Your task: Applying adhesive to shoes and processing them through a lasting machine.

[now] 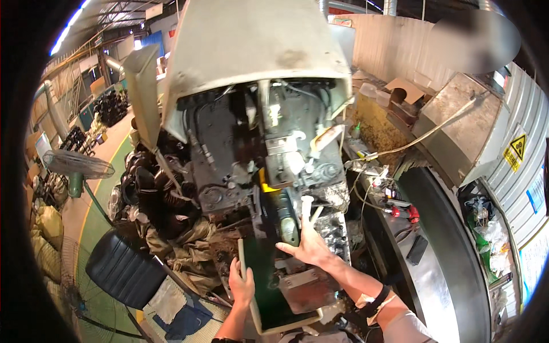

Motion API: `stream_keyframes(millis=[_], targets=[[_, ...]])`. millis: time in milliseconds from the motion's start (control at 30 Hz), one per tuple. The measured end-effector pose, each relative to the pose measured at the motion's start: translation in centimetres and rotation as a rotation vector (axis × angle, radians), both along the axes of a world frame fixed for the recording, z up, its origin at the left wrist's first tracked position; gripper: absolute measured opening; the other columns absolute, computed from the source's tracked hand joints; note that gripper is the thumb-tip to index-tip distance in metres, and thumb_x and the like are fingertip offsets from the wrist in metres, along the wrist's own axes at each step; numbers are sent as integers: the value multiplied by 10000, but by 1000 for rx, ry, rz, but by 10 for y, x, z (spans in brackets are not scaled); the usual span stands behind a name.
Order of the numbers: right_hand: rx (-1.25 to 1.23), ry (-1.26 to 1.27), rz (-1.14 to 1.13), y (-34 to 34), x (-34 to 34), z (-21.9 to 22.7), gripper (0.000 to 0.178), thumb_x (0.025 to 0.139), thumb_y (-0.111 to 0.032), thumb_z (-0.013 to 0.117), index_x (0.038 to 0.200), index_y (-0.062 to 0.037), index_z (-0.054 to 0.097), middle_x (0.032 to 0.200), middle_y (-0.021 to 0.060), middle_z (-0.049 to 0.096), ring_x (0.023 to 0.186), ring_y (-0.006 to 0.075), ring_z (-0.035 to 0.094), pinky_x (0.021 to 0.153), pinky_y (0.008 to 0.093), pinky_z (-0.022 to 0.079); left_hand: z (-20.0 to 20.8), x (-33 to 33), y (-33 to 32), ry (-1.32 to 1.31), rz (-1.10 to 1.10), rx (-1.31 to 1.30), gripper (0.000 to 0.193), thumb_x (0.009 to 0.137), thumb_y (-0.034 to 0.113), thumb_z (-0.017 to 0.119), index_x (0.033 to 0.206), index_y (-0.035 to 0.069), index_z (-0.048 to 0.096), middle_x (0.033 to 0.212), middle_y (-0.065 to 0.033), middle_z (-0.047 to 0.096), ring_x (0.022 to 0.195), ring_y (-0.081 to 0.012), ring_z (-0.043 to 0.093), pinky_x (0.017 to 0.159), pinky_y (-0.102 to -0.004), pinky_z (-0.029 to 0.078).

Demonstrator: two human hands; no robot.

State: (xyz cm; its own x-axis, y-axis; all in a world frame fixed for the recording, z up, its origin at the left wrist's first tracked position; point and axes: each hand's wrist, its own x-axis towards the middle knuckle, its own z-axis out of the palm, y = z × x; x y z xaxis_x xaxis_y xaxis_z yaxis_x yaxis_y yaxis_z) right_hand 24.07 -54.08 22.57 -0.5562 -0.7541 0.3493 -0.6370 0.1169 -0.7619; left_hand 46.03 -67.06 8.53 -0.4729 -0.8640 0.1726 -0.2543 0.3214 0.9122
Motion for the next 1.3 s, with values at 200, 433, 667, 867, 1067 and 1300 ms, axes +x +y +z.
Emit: stream_keyframes(millis=[200,433,667,867,1067,1300], targets=[[253,77,-54,-26,13,-6,1262,756,-246,834,1545,85,-94,1595,375,77,1481,454,230,1196,395,281,-44,19,-12,-188,-35,155,787,957,319,641,1537,-37,246,1381,-270,551,1276,-376,555,1067,-416,426],[236,123,-58,-32,19,-1,1252,785,-244,828,1542,86,-113,1581,386,126,1454,448,301,1173,395,317,-41,-24,-50,-406,-76,101,691,989,278,596,1520,-26,275,1286,-236,615,1151,-407,610,958,-442,480],[228,-9,-55,-27,12,-1,1216,778,-200,823,1539,111,-74,1600,380,35,1503,457,154,1225,394,204,-59,29,-4,-85,-93,105,749,927,185,694,1510,-50,286,1406,-247,533,1274,-326,562,1067,-386,433],[257,0,-74,-31,18,-1,1282,724,-252,867,1557,78,-50,1604,362,73,1503,455,160,1227,408,205,-86,47,29,-327,37,71,425,947,171,610,1332,9,531,932,-287,669,915,-449,677,783,-485,525],[75,135,-72,-27,13,-11,1241,711,-156,845,1561,80,-29,1612,336,116,1520,444,105,1249,436,114,-86,36,13,7,157,-30,484,937,149,620,1347,-84,513,1277,-231,608,1229,-345,574,1043,-418,441],[87,-624,175,79,40,59,1082,744,-74,815,1580,9,134,1449,240,419,1352,330,410,1149,405,333,157,-82,-8,787,-266,718,552,931,9,654,1441,0,442,1330,-181,582,1142,-234,617,989,-336,494]])
